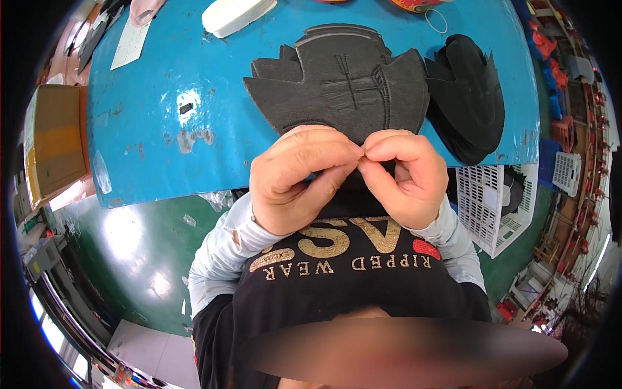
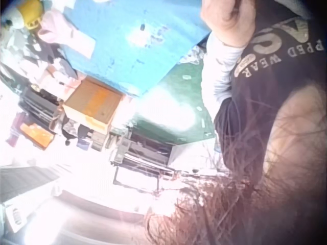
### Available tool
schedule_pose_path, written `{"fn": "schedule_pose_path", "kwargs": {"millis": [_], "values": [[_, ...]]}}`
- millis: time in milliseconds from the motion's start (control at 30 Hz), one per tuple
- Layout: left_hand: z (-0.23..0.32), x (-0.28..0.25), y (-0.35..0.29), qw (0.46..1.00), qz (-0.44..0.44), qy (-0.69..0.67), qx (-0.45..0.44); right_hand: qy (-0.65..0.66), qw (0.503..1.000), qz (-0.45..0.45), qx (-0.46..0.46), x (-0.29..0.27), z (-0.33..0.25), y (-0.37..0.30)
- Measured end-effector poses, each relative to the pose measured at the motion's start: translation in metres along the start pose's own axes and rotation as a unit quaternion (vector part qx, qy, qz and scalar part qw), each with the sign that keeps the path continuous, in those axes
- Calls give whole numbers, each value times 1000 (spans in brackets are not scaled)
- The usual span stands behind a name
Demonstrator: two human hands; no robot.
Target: The person sews black shoe upper components together by hand with a needle and thread at a workbench.
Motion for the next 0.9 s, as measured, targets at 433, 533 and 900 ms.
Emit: {"fn": "schedule_pose_path", "kwargs": {"millis": [433, 533, 900], "values": [[1, -6, 5, 998, -25, 21, 47, 293, 916, -76, 262, 1, 5, 8], [10, -13, 12, 981, 12, 176, 84, 252, 945, -45, 205, -6, 4, 21], [-11, -17, 13, 935, -50, 331, 114, -200, 968, -36, -145, 4, 26, 56]]}}
Point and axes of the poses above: each hand's wrist, its own y-axis towards the middle knuckle, its own x-axis out of the palm, z = x × y, the point moved 3 cm from there along y, towards the middle knuckle, and after that the axes turned 10 degrees about z, right-handed, at the moved point
